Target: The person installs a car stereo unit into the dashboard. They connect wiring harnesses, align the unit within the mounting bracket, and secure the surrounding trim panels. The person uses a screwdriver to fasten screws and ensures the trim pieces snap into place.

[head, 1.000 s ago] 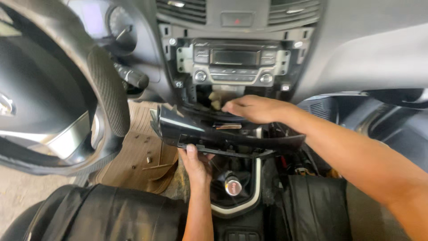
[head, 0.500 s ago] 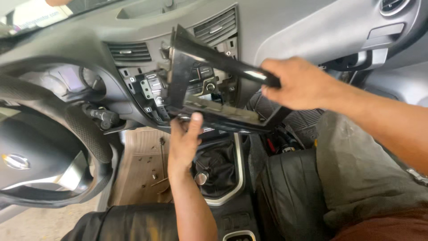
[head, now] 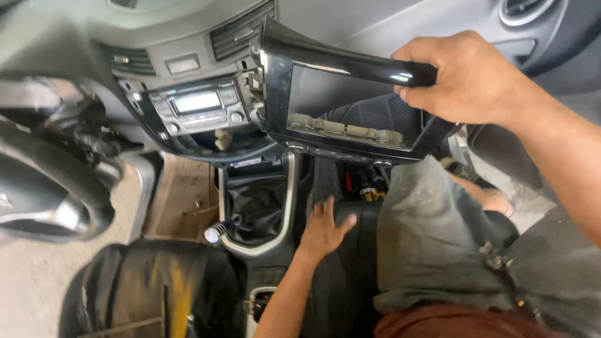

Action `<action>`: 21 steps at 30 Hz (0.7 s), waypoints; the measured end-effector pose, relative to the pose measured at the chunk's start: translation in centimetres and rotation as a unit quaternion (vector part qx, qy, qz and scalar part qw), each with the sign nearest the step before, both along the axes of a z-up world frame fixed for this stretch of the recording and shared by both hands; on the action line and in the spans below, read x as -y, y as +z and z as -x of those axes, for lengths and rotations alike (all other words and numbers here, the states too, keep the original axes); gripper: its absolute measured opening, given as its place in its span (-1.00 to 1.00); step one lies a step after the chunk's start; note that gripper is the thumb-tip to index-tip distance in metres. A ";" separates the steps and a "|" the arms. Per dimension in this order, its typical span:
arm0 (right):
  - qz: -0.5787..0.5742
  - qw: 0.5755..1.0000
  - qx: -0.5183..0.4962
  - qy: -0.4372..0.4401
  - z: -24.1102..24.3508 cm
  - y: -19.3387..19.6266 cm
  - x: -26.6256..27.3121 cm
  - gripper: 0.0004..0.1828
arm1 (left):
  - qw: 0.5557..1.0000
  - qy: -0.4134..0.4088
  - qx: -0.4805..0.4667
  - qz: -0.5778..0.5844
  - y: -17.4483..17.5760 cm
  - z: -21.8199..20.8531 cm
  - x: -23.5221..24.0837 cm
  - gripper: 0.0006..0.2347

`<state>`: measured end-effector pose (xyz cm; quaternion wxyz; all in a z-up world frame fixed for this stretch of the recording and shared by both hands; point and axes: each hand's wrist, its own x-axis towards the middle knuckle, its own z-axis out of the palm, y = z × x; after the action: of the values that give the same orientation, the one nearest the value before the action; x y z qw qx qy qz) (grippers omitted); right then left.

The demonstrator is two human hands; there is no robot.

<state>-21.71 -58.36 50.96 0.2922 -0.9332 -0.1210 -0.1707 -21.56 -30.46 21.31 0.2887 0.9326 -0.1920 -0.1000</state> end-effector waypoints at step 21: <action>0.046 0.963 -0.117 0.238 -19.4 -9.2 7.1 -0.39 | 0.873 -0.301 -0.208 -0.322 -10.9 -10.5 -0.2 -0.24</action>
<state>-2.29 -65.48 41.77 0.2937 -0.9031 -0.3126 0.0203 -11.09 -30.27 10.37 -0.0381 0.8287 -0.3564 -0.4298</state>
